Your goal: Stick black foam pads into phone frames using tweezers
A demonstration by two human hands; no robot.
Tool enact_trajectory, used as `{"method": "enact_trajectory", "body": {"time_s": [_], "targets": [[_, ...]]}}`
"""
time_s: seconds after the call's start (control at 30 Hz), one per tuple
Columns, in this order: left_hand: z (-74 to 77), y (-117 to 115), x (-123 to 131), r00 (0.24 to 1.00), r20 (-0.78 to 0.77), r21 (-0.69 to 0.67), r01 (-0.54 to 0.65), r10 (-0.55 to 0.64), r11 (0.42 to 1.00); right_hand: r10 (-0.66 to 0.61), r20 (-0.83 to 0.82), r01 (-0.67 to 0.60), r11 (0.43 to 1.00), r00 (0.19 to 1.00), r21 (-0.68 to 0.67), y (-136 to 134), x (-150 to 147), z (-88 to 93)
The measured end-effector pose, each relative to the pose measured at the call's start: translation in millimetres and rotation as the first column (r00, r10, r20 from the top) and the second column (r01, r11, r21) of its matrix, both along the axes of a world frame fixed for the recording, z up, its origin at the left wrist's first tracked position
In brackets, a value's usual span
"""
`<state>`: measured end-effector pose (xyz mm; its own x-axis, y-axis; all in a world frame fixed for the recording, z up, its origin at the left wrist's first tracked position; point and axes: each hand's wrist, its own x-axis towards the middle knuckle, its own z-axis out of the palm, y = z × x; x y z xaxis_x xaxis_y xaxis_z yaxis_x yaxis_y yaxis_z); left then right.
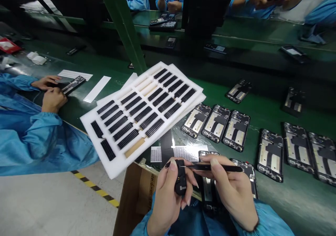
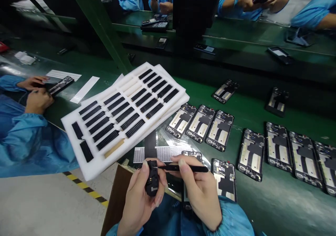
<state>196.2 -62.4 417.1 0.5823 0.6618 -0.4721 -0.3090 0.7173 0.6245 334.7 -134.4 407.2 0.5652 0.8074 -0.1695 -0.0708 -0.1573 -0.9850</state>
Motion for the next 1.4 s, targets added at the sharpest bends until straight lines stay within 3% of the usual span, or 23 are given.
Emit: {"method": "enact_trajectory", "body": {"time_s": [0.07, 0.33, 0.43, 0.5, 0.57, 0.6, 0.63, 0.67, 0.7, 0.77, 0.8, 0.83, 0.87, 0.93, 1.07, 1.4], "targets": [[2.4, -2, 1, 1.0, -0.014, 0.004, 0.001, -0.001, 1.0, -0.01, 0.026, 0.01, 1.0, 1.0, 0.009, -2, -1, 0.0], [-4.0, -8, 5, 0.999, -0.031, -0.011, -0.031, 0.031, 0.999, -0.021, 0.384, -0.023, 0.994, 0.923, 0.108, -1, -4, 10.5], [-4.0, -9, 7, 0.987, -0.108, -0.016, -0.124, 0.122, 0.992, -0.023, 0.42, -0.045, 0.988, 0.907, 0.151, -1, 1, 9.5], [-3.2, -6, 4, 0.945, -0.21, 0.069, -0.242, 0.252, 0.968, -0.071, 0.401, 0.019, 0.991, 0.913, 0.133, 0, 11, 1.8], [-5.3, -2, -1, 0.853, -0.369, 0.275, -0.281, 0.371, 0.92, -0.127, 0.347, 0.115, 0.992, 0.929, 0.056, 5, 26, -11.2], [-8.3, 1, -5, 0.804, -0.45, 0.412, -0.2, 0.39, 0.889, -0.136, 0.32, 0.139, 0.99, 0.938, 0.012, 8, 33, -18.8], [-12.8, 4, -8, 0.763, -0.521, 0.551, -0.042, 0.383, 0.833, -0.123, 0.296, 0.137, 0.99, 0.947, -0.027, 11, 40, -26.7], [-18.6, 7, -11, 0.723, -0.584, 0.664, 0.165, 0.369, 0.729, -0.093, 0.278, 0.112, 0.992, 0.956, -0.054, 15, 45, -34.5], [-25.1, 9, -13, 0.68, -0.64, 0.726, 0.38, 0.359, 0.574, -0.055, 0.27, 0.076, 0.995, 0.961, -0.07, 17, 49, -41.6], [-38.5, 11, -13, 0.579, -0.713, 0.684, 0.699, 0.396, 0.21, 0.015, 0.263, 0.007, 0.996, 0.965, -0.085, 21, 52, -52.9], [-44.2, 11, -11, 0.524, -0.729, 0.609, 0.79, 0.44, 0.068, 0.038, 0.263, -0.014, 0.996, 0.964, -0.092, 21, 52, -56.7], [-48.9, 11, -9, 0.467, -0.736, 0.522, 0.852, 0.49, -0.028, 0.049, 0.269, -0.023, 0.995, 0.962, -0.098, 21, 52, -59.2], [-52.3, 11, -6, 0.416, -0.741, 0.439, 0.894, 0.527, -0.088, 0.053, 0.279, -0.025, 0.994, 0.959, -0.102, 20, 51, -60.6], [-56.0, 10, -1, 0.343, -0.756, 0.315, 0.937, 0.558, -0.15, 0.057, 0.294, -0.025, 0.993, 0.954, -0.111, 18, 51, -61.2], [-56.1, 10, 5, 0.272, -0.789, 0.197, 0.961, 0.551, -0.192, 0.111, 0.325, -0.075, 0.99, 0.939, -0.124, 16, 55, -61.3], [-56.5, 16, 10, 0.284, -0.784, 0.163, 0.952, 0.552, -0.258, 0.202, 0.456, -0.18, 0.979, 0.867, -0.091, 12, 61, -63.1]]}}
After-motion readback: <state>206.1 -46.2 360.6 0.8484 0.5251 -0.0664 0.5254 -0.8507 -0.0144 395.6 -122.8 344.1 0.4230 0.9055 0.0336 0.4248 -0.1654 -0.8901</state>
